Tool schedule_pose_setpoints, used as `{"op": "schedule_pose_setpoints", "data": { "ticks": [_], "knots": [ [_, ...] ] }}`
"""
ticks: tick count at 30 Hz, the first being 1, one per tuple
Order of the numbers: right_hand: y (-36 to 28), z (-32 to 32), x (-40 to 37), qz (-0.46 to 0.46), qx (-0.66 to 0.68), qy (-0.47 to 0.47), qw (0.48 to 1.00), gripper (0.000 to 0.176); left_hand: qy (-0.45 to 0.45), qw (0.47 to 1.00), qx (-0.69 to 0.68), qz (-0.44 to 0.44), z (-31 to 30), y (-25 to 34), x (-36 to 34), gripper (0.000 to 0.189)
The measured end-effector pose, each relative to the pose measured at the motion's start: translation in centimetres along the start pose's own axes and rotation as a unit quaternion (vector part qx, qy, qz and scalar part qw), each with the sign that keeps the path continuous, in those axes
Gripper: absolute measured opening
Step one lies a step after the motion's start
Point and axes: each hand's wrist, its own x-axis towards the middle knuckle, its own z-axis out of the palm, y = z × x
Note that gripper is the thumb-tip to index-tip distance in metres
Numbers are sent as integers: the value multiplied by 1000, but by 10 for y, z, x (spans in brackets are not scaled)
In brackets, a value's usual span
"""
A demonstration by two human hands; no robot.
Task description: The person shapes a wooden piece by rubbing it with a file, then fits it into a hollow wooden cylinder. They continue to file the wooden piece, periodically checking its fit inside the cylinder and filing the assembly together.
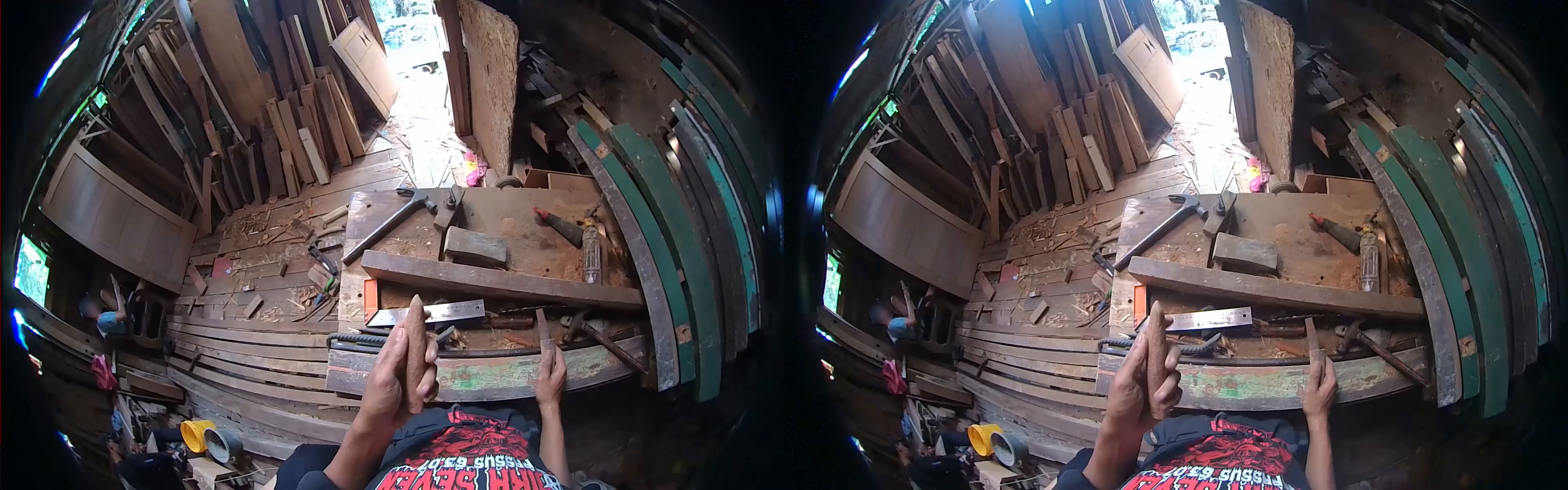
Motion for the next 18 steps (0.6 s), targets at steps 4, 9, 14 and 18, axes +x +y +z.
{"op": "schedule_pose_setpoints", "data": {
  "ticks": [4,9,14,18],
  "knots": [
    [-1,-1,1,-15,-13,0,1000,42,69,997,-24,4,-8,-2,6,35],
    [15,-1,-1,28,2,-5,1000,41,-7,995,-96,-19,-24,-5,17,32],
    [8,-17,-9,33,-17,-21,999,42,46,991,-106,-65,-17,-10,28,56],
    [20,-41,-12,-31,-36,15,999,43,-13,990,-97,-104,-25,-19,36,57]
  ]
}}
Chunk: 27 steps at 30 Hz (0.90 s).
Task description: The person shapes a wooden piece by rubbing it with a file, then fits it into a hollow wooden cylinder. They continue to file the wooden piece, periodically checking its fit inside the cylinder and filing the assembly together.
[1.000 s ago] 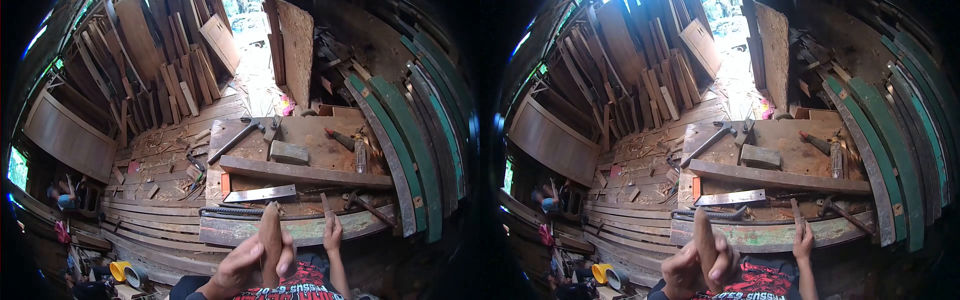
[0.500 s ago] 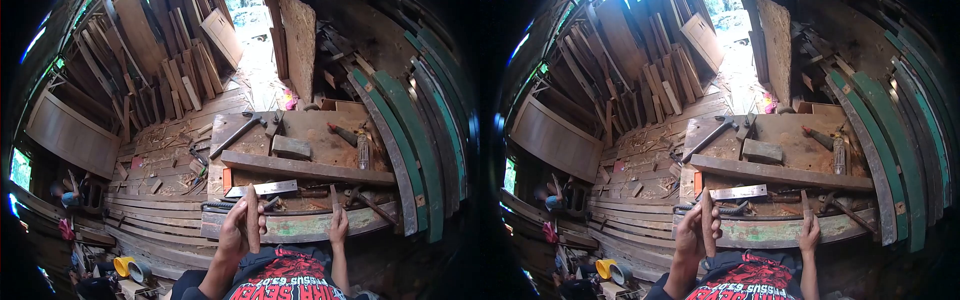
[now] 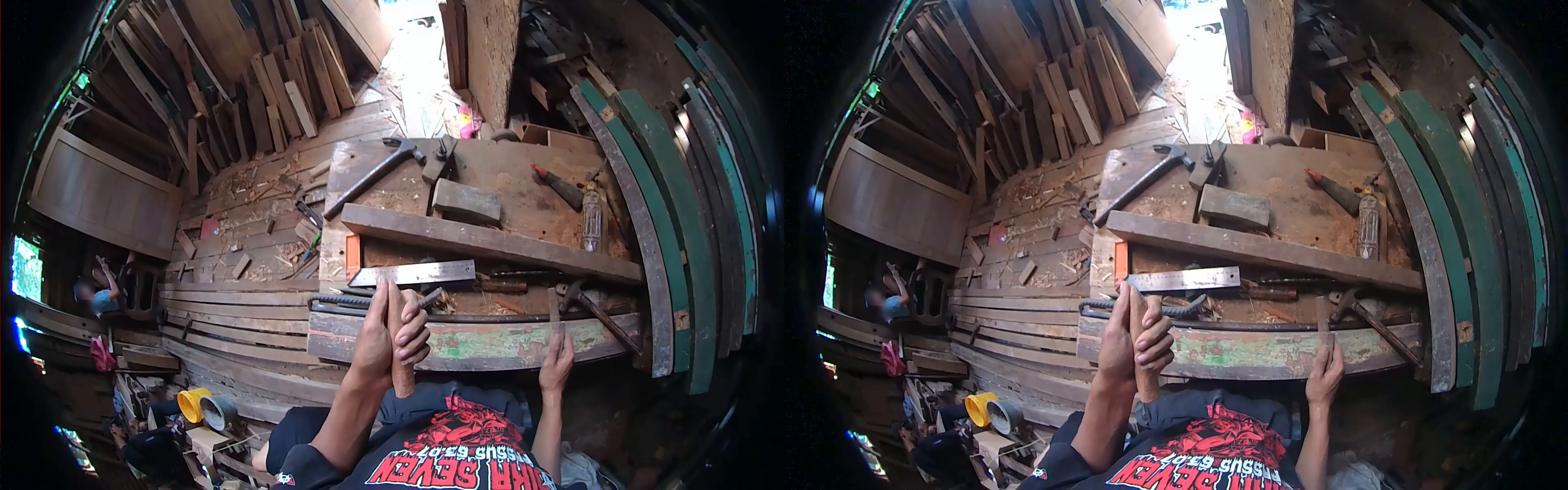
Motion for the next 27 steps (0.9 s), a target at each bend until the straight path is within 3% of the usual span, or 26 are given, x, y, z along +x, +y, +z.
{"op": "schedule_pose_setpoints", "data": {
  "ticks": [1,7,9,10,13,14,16,19,21,23,27],
  "knots": [
    [-4,-10,1,7,-4,-2,1000,43,-42,998,-44,6,-10,-5,6,52],
    [17,-60,19,61,-19,13,998,43,13,986,-169,6,3,-25,24,28],
    [19,-65,29,7,-29,40,999,43,45,978,-201,22,14,-33,29,22],
    [19,-68,34,-20,-31,52,998,43,20,972,-233,11,5,-39,33,22],
    [16,-82,54,-33,-24,29,999,45,60,958,-279,13,5,-56,47,26],
    [14,-88,60,-7,-13,15,1000,45,56,945,-322,21,-11,-66,54,26],
    [11,-100,70,46,3,-16,999,45,77,950,-300,40,-1,-79,55,26],
    [28,-109,83,-38,-3,-5,999,45,95,951,-286,69,-6,-104,61,26],
    [37,-119,90,-8,-3,-26,1000,45,65,950,-291,95,-17,-122,64,25],
    [43,-126,93,10,-4,-49,999,45,114,943,-293,112,-19,-134,64,25],
    [57,-131,104,-20,-45,-97,994,48,128,935,-295,145,-42,-165,64,25]
  ]
}}
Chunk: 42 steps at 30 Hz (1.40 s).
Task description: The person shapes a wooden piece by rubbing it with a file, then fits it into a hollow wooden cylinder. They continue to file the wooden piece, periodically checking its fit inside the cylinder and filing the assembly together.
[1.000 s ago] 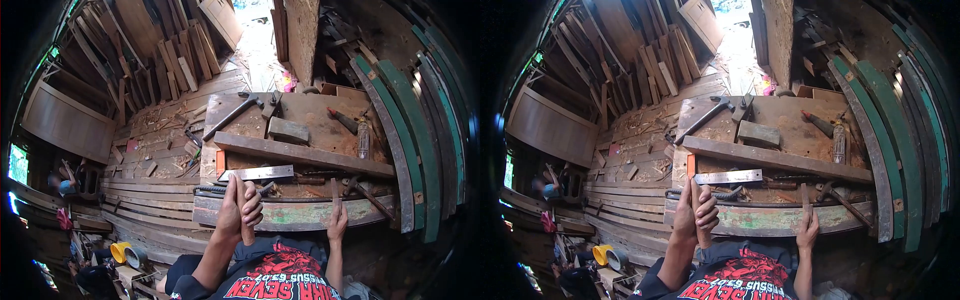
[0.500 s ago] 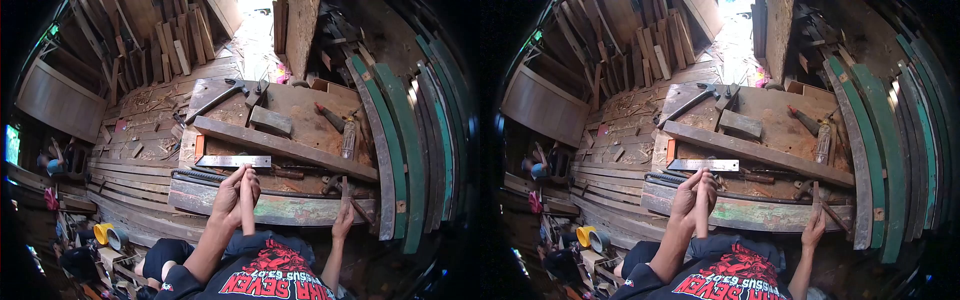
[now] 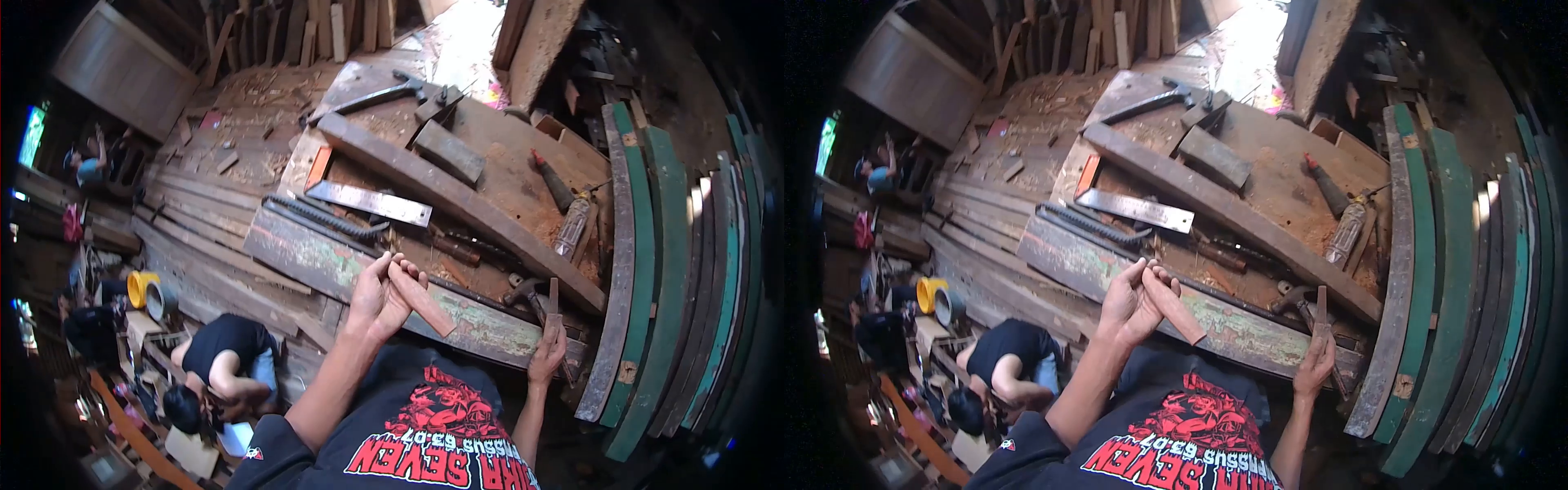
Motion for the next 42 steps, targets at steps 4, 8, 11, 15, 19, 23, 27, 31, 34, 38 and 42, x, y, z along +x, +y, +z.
{"op": "schedule_pose_setpoints", "data": {
  "ticks": [4,8,11,15,19,23,27,31,34,38,42],
  "knots": [
    [5,8,13,-5,-22,-38,999,52,77,993,-19,83,-24,-12,-7,25],
    [-11,19,24,-19,-27,-96,995,54,62,988,6,141,-48,-10,-23,25],
    [-21,33,29,-37,-50,-165,984,52,98,975,3,198,-60,-11,-28,21],
    [-53,60,28,-150,-32,-215,965,46,153,950,-3,273,-67,-13,-29,17],
    [-54,78,24,-143,-17,-259,955,43,158,933,-1,322,-78,-18,-35,24],
    [-47,78,26,-175,-46,-270,946,43,165,928,28,332,-96,-20,-40,20],
    [-51,76,29,-170,-6,-264,950,44,191,921,175,292,-104,-23,-54,26],
    [-47,78,30,-173,-16,-252,952,44,206,920,228,245,-99,-28,-70,30],
    [-44,76,29,-177,-15,-247,953,44,200,923,231,233,-97,-32,-77,32],
    [-45,77,28,-182,-4,-236,954,44,204,922,237,230,-97,-37,-79,34],
    [-49,75,27,-167,-8,-234,958,45,212,904,302,214,-97,-40,-80,34]
  ]
}}
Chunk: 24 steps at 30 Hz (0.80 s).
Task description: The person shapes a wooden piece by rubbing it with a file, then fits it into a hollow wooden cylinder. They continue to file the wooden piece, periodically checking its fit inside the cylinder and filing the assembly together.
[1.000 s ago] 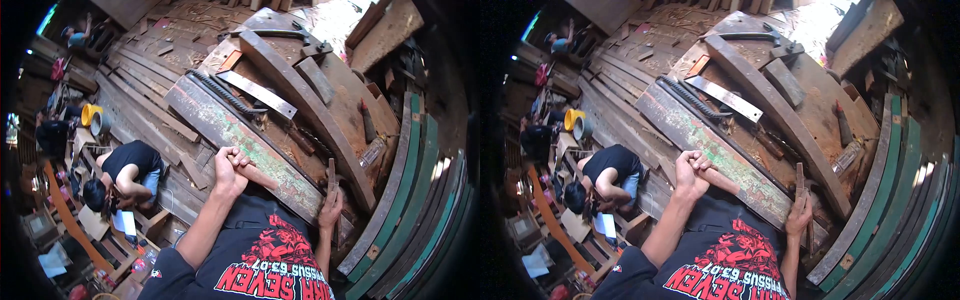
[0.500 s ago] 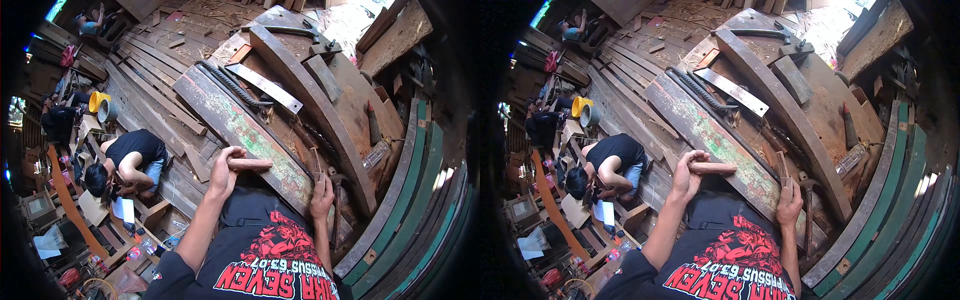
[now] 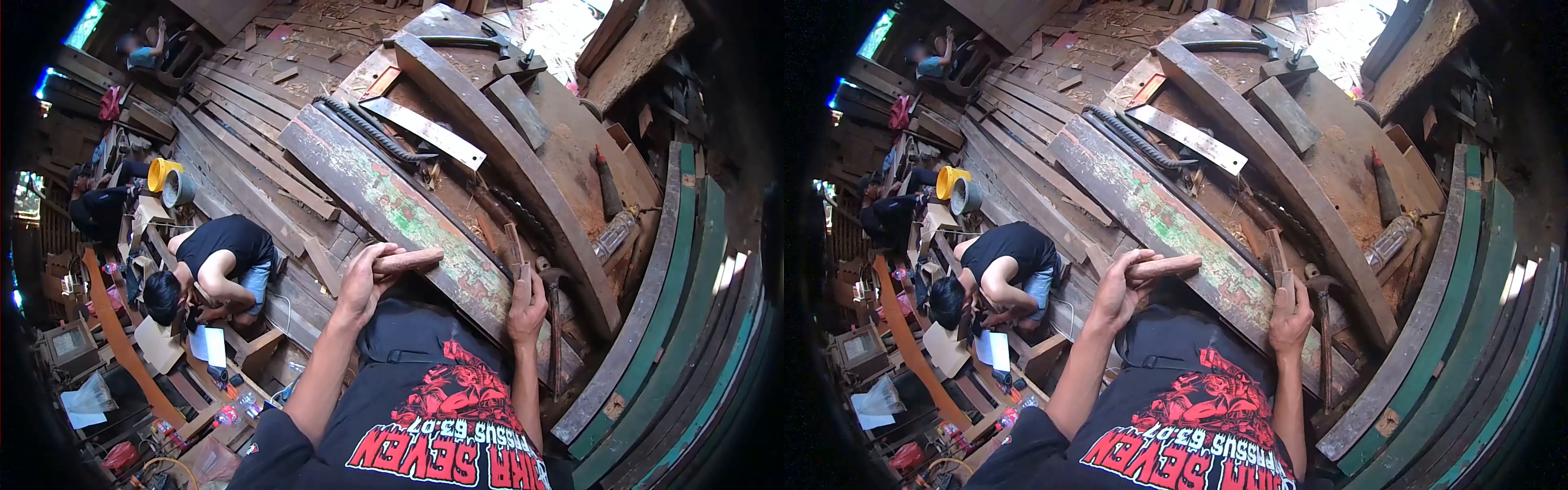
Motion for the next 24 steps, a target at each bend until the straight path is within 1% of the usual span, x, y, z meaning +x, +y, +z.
{"op": "schedule_pose_setpoints", "data": {
  "ticks": [3,6,7,12,15,17,18,19,20,22,24],
  "knots": [
    [2,1,0,-3,4,15,1000,45,-9,993,114,9,1,-1,-2,34],
    [3,1,-1,3,7,21,1000,46,-27,992,106,-55,11,6,-13,34],
    [5,1,-2,3,8,21,1000,47,-29,992,110,-54,13,6,-15,34],
    [8,0,0,8,7,21,1000,53,-58,989,128,-36,11,-5,-10,34],
    [9,-1,1,5,6,26,1000,54,-65,979,191,9,17,-5,-14,35],
    [8,-2,1,4,3,32,999,54,-81,936,329,101,17,-5,-16,39],
    [6,-3,1,3,2,36,999,53,-85,902,396,148,17,-3,-18,41],
    [6,-2,2,0,4,40,999,53,-78,912,387,111,21,0,-22,46],
    [10,-1,1,13,24,33,999,52,-98,898,414,112,24,5,-27,47],
    [17,2,2,4,49,43,998,50,-123,868,434,206,27,1,-28,44],
    [18,1,1,13,71,40,997,49,-140,802,534,227,53,32,-50,38]
  ]
}}
